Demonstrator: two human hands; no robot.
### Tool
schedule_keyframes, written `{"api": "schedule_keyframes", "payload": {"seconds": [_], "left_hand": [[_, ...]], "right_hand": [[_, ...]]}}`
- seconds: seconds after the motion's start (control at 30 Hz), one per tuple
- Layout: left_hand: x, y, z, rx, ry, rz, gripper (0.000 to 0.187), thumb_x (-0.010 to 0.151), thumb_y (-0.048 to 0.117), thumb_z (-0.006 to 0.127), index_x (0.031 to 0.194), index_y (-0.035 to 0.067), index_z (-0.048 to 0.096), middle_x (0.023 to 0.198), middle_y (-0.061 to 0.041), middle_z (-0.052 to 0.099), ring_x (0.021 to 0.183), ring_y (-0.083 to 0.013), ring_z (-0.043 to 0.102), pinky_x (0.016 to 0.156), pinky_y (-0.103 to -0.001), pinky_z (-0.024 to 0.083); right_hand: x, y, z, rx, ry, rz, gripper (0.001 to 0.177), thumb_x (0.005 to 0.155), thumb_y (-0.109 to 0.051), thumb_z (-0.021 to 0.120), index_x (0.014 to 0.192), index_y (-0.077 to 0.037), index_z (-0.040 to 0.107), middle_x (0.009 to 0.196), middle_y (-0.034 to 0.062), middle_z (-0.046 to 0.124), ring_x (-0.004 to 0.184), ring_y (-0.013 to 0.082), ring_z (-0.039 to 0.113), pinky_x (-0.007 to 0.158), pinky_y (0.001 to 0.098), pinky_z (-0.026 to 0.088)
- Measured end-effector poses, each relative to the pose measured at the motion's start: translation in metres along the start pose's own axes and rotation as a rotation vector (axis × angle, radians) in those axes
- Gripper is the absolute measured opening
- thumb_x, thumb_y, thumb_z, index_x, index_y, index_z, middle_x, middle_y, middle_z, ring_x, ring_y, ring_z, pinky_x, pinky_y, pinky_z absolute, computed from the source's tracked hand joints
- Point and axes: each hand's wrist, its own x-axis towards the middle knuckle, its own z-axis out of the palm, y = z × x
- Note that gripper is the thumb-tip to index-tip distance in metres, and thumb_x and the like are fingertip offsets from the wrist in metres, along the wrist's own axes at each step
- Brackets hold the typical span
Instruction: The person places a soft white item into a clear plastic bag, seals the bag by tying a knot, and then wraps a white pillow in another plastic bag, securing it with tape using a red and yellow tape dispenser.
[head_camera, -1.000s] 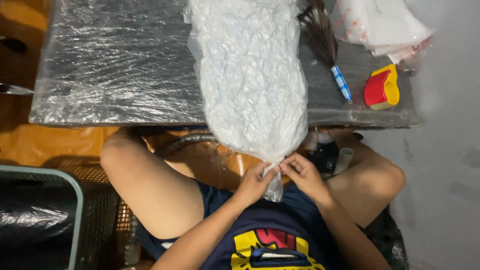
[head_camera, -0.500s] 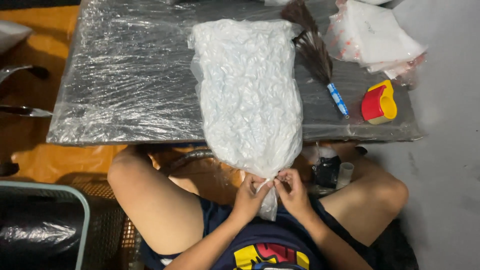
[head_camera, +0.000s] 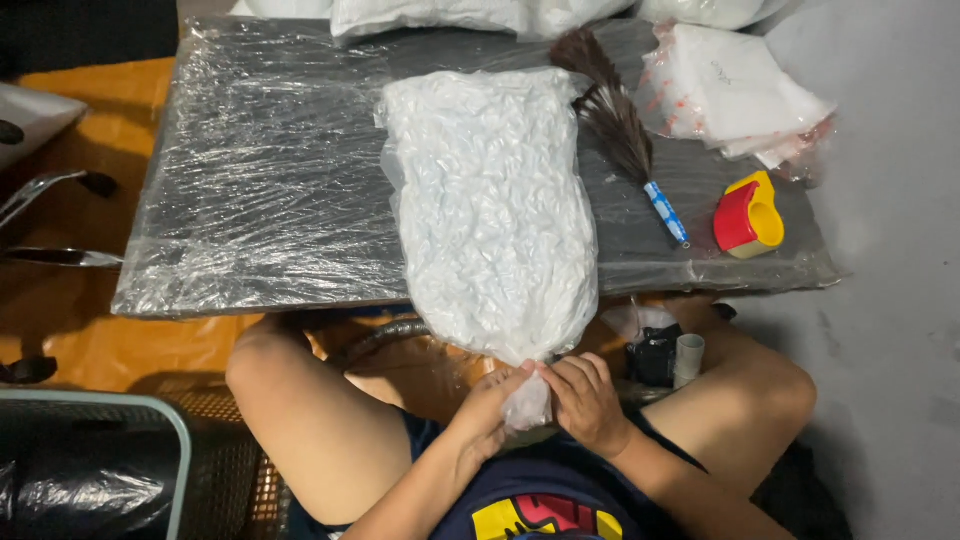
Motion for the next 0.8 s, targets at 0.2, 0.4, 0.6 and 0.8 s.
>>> {"api": "schedule_keyframes", "payload": {"seconds": [0.2,0.4,0.6,0.8], "left_hand": [[0.009,0.006,-0.001,-0.160,0.029,-0.113,0.024,0.101,0.019,0.062,0.116,0.001,0.067,0.088,-0.010,0.068,0.065,-0.0135,0.060,0.046,-0.021,0.042],[0.021,0.001,-0.007,-0.274,0.062,-0.150,0.031,0.102,0.013,0.055,0.131,0.008,0.064,0.107,-0.013,0.070,0.070,-0.0160,0.062,0.037,-0.021,0.043],[-0.030,0.048,0.012,0.027,0.110,-0.084,0.046,0.103,0.030,0.053,0.121,-0.011,0.062,0.096,-0.023,0.069,0.061,-0.0251,0.063,0.032,-0.031,0.048],[-0.103,0.077,0.054,1.305,0.332,1.379,0.032,0.088,0.007,0.065,0.117,-0.002,0.058,0.116,-0.019,0.062,0.101,-0.0342,0.062,0.091,-0.041,0.051]], "right_hand": [[0.005,0.009,0.001,-0.176,-0.026,-0.058,0.054,0.085,-0.016,0.070,0.136,-0.002,0.061,0.137,0.0069,0.054,0.124,0.0211,0.051,0.115,0.0476,0.028],[0.025,0.025,0.004,0.029,-0.086,-0.105,0.031,0.083,-0.012,0.057,0.112,-0.005,0.066,0.146,0.0060,0.057,0.142,0.0260,0.048,0.121,0.0609,0.017],[0.047,0.026,-0.005,0.169,0.013,-0.168,0.004,0.091,-0.008,0.061,0.094,-0.006,0.063,0.114,0.0102,0.072,0.110,0.0270,0.067,0.116,0.0580,0.036],[0.062,0.031,-0.016,0.132,-0.021,-0.124,0.021,0.073,0.005,0.062,0.094,0.005,0.062,0.100,0.0178,0.060,0.103,0.0344,0.058,0.113,0.0591,0.043]]}}
